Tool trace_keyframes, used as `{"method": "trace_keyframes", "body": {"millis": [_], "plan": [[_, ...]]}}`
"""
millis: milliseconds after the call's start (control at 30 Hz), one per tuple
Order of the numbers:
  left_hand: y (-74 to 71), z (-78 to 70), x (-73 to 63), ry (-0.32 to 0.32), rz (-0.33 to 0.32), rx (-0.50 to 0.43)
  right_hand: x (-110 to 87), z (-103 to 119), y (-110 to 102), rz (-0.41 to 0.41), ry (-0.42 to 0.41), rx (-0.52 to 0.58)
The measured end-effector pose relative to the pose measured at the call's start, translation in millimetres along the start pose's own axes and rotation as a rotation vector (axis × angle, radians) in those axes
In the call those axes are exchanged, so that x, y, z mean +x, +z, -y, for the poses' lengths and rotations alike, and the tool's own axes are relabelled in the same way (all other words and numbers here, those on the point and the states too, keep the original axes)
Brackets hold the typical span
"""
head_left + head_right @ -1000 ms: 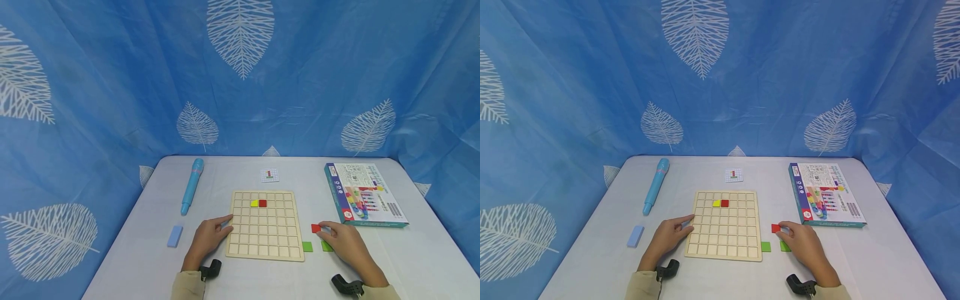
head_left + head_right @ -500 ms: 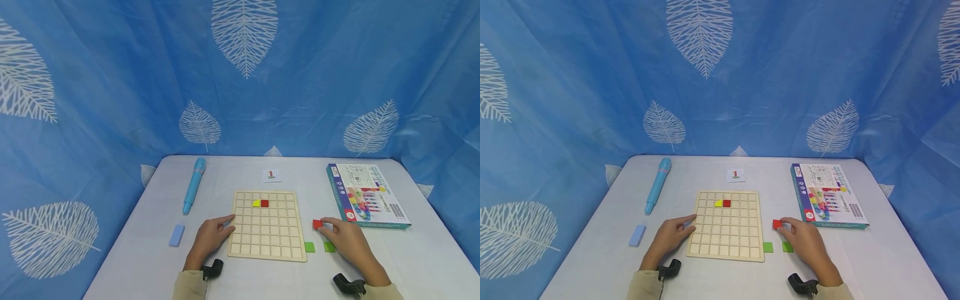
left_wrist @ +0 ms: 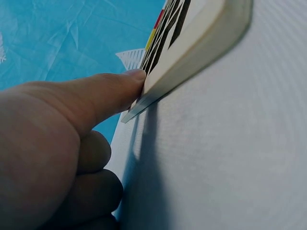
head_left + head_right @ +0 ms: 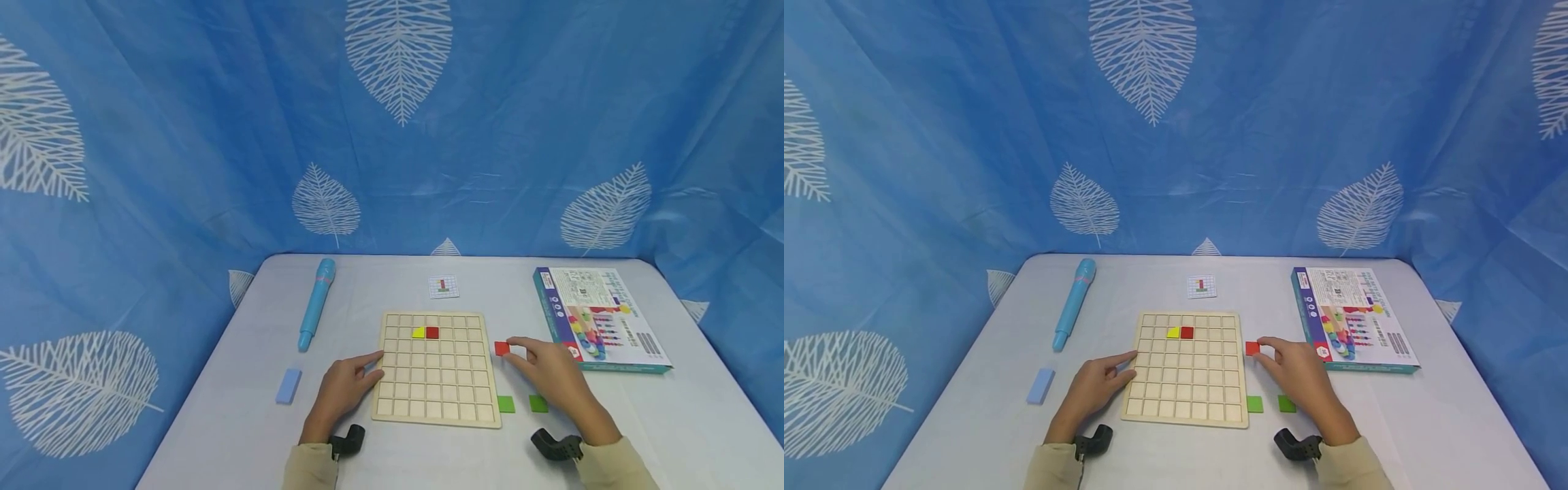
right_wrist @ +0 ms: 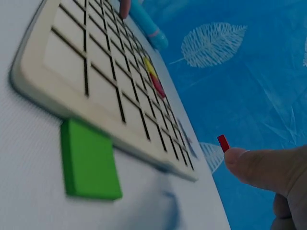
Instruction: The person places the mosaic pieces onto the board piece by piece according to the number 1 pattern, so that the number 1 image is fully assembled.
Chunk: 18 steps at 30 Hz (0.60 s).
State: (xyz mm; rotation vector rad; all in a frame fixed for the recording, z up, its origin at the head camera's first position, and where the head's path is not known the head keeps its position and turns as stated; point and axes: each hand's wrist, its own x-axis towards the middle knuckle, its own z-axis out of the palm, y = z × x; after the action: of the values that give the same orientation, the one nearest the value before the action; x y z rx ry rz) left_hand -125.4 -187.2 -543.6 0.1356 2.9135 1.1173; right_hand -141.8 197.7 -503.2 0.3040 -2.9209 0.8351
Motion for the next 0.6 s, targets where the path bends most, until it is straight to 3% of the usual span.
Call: {"method": "trace_keyframes", "body": {"millis": [200,600], "plan": [[0.2,-1.1,-0.7,-0.007,-0.002,-0.003,11.7,14,5,-0.018,-0.059,0.012],[-1.9,-1.8,-0.8,0.009,-0.004,-0.004,32.8,36,28,0.045,-0.037,0.124]]}}
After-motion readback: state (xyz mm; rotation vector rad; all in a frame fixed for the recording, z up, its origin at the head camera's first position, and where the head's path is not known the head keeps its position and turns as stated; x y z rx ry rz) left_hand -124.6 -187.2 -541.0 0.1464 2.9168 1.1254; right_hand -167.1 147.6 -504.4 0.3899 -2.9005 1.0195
